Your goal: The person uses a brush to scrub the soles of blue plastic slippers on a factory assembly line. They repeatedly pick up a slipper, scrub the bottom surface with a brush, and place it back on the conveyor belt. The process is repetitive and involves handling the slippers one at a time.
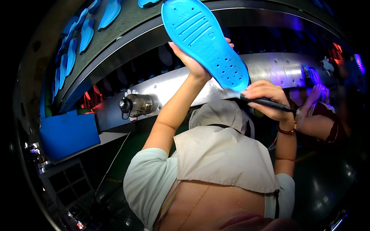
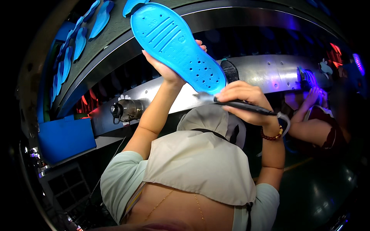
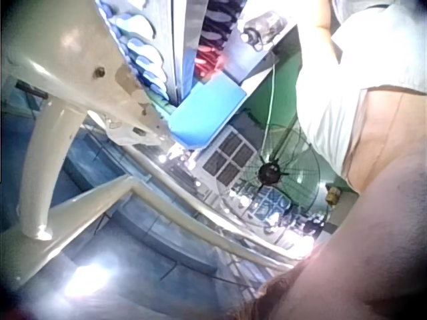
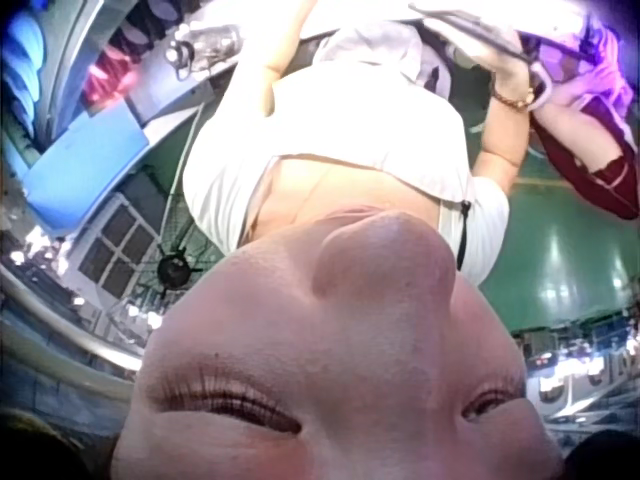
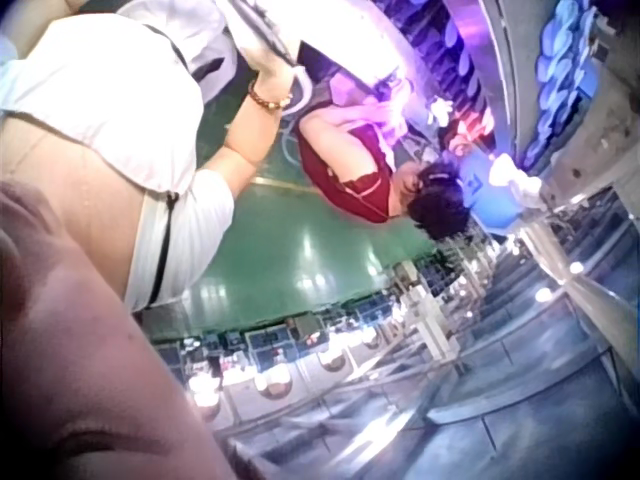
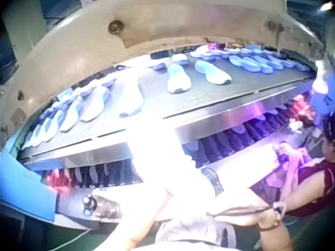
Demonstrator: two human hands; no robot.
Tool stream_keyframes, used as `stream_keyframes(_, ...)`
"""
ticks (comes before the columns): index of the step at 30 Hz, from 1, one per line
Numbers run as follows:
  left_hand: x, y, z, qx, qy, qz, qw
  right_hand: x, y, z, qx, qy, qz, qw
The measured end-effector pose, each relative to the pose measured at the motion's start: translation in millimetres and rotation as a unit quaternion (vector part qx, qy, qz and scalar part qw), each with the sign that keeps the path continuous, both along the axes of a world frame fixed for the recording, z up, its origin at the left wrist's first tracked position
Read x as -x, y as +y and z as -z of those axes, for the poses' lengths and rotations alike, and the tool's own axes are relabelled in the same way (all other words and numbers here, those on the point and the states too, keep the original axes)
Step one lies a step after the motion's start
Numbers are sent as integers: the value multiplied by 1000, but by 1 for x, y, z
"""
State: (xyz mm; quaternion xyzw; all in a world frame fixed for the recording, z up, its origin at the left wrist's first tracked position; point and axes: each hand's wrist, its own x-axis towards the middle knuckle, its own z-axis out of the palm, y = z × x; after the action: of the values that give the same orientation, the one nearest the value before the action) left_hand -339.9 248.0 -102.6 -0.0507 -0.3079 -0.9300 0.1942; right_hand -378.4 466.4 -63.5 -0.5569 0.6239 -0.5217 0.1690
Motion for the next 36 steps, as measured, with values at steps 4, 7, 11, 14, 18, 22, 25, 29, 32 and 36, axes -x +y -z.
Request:
stream_keyframes(4,3,0,-6,36,-40,-9,999,7,9,10,6,-163,88,983)
stream_keyframes(7,5,-1,-6,37,-45,-18,998,4,0,17,3,-44,24,999)
stream_keyframes(11,2,-1,-9,38,-29,20,999,15,13,32,74,-215,-37,973)
stream_keyframes(14,6,6,-17,-8,-49,41,998,7,9,48,88,-381,65,918)
stream_keyframes(18,-22,45,0,-14,-60,68,996,-16,-12,42,211,-556,53,802)
stream_keyframes(22,-17,24,8,-37,-102,236,966,-11,4,26,23,-404,62,913)
stream_keyframes(25,-17,15,2,-9,-123,281,952,8,15,14,27,-183,-79,980)
stream_keyframes(29,-10,12,-3,61,-206,328,920,1,13,1,-137,-240,47,960)
stream_keyframes(32,-12,12,-8,27,-280,379,881,1,17,-4,-86,-96,-81,988)
stream_keyframes(36,-4,14,-10,83,-309,406,856,8,33,-12,-119,-105,-20,987)
